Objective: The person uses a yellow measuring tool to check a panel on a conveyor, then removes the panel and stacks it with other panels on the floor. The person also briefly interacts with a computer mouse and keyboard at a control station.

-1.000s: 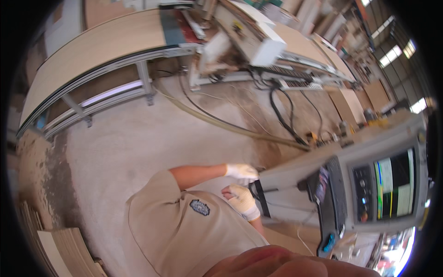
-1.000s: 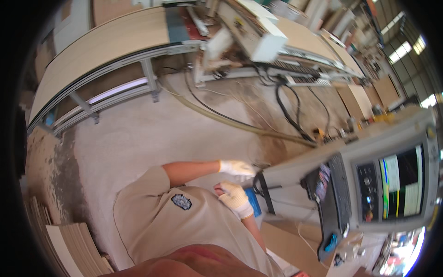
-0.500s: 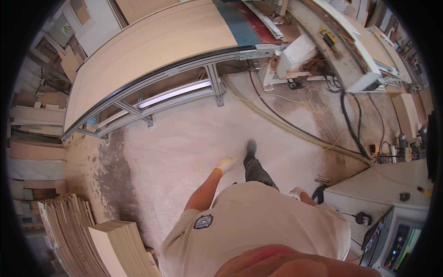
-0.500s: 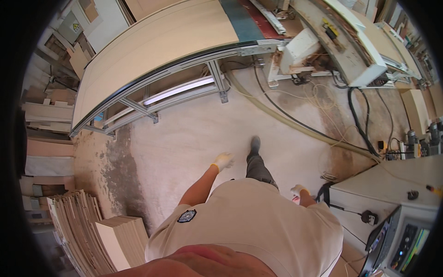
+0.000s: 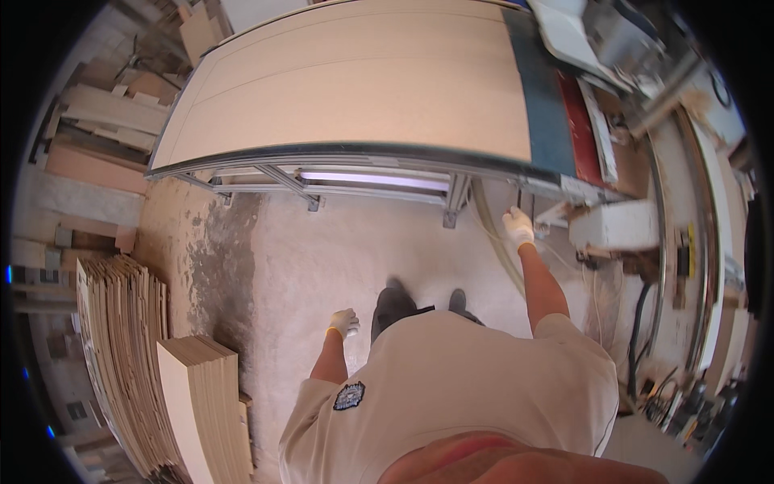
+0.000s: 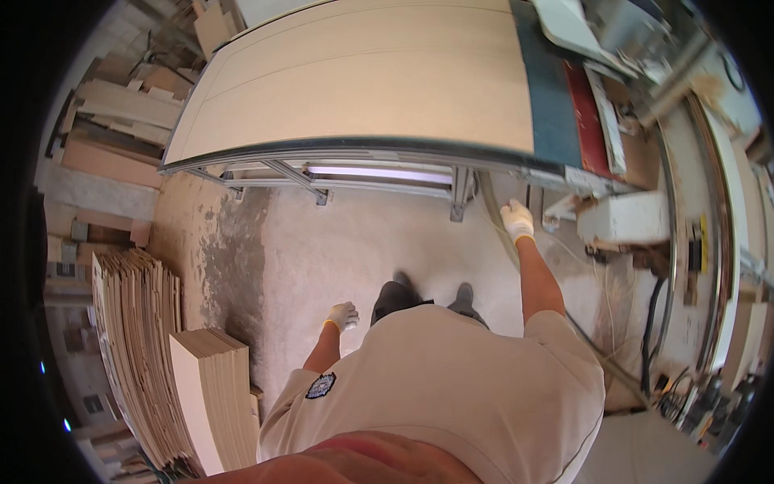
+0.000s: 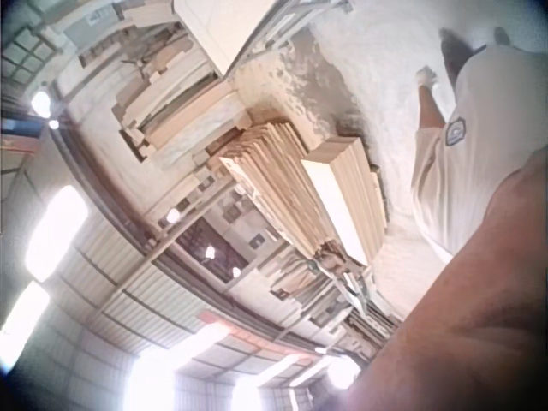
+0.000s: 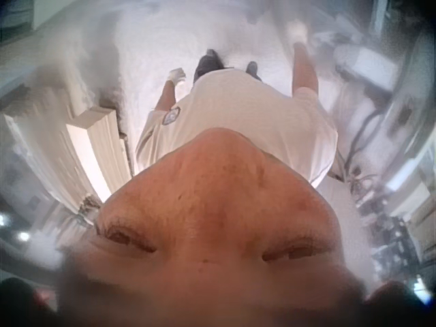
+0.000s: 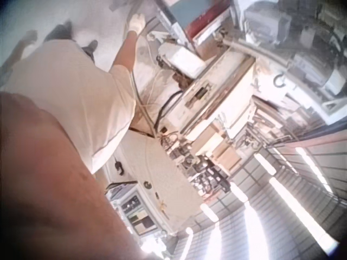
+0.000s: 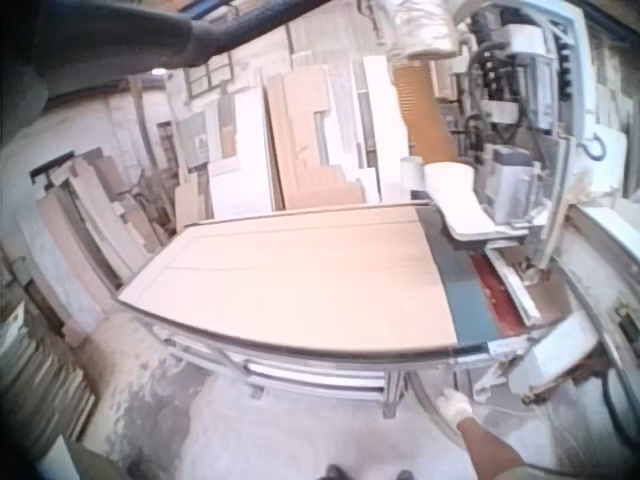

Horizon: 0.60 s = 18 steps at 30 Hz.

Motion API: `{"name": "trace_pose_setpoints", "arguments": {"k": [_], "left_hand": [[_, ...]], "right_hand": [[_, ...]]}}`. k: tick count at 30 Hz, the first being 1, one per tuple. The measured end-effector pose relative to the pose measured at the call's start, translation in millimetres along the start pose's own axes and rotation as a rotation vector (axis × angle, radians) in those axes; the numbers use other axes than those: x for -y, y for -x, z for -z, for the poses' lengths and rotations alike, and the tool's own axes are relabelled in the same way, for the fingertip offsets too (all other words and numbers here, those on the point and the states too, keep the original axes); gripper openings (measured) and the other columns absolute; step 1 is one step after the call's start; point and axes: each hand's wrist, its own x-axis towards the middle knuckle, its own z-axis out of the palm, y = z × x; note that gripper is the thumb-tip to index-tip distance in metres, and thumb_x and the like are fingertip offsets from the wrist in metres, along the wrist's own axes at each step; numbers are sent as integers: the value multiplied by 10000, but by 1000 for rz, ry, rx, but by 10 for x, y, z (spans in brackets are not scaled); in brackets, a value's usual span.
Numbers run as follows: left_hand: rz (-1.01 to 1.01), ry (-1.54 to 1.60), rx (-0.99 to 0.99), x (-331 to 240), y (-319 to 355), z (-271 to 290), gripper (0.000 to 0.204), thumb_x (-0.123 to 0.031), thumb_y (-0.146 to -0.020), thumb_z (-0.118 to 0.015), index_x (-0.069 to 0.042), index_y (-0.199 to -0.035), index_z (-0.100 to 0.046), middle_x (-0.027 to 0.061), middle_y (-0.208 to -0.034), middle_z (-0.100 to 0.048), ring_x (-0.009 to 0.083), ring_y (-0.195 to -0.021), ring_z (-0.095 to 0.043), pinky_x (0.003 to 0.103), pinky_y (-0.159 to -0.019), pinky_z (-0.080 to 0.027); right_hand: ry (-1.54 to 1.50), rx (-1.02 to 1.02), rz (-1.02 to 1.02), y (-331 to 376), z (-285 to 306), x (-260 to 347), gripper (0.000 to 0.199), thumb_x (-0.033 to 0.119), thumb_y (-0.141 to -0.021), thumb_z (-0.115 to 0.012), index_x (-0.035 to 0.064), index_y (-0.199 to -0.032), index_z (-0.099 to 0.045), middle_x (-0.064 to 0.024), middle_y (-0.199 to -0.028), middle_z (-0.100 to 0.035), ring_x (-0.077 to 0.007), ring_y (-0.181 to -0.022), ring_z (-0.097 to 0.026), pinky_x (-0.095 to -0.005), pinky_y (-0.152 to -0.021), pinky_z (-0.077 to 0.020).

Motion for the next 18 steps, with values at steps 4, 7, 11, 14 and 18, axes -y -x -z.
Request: {"name": "trace_pose_setpoints", "arguments": {"k": [4, 7, 11, 14, 18], "left_hand": [[-196, 327, 144, -1144, -541, -52, 224, -283, -964, -574, -63, -956, -620, 116, -824, -684, 254, -669, -658, 395, -596, -527], [-334, 479, 125, -2366, -948, -318, 312, -303, -997, -560, -36, -1145, -625, 144, -1008, -701, 254, -850, -680, 375, -728, -550], [-492, 582, 128, -4009, -1260, -571, 424, -316, -995, -591, -35, -1312, -566, 138, -1219, -644, 280, -1077, -635, 409, -864, -538], [-623, 499, -30, -5068, -1417, -627, 480, -324, -974, -621, -32, -1346, -542, 146, -1272, -617, 294, -1114, -617, 422, -903, -521], [-628, 49, -678, -5824, -1555, -717, 537, -330, -906, -651, 30, -1298, -583, 215, -1270, -651, 341, -1148, -636, 417, -946, -521]], "right_hand": [[174, -216, 96, -1002, 137, 778, 380, 357, -928, -569, 32, -1107, -653, -251, -1111, -683, -446, -1086, -624, -509, -944, -492], [297, -127, -66, -1470, 271, 956, 443, 391, -919, -583, 36, -1175, -650, -240, -1241, -649, -445, -1161, -598, -514, -992, -477], [333, -53, -331, -1883, 463, 849, 467, 379, -908, -567, 23, -1200, -642, -240, -1315, -613, -434, -1202, -586, -501, -1025, -476], [367, -121, -447, -2144, 463, 691, 514, 378, -895, -567, 9, -1250, -600, -236, -1310, -617, -421, -1218, -582, -493, -1039, -468], [369, -148, -554, -2461, 249, 571, 540, 395, -887, -587, 10, -1265, -574, -240, -1319, -600, -414, -1242, -561, -480, -1055, -457]]}}
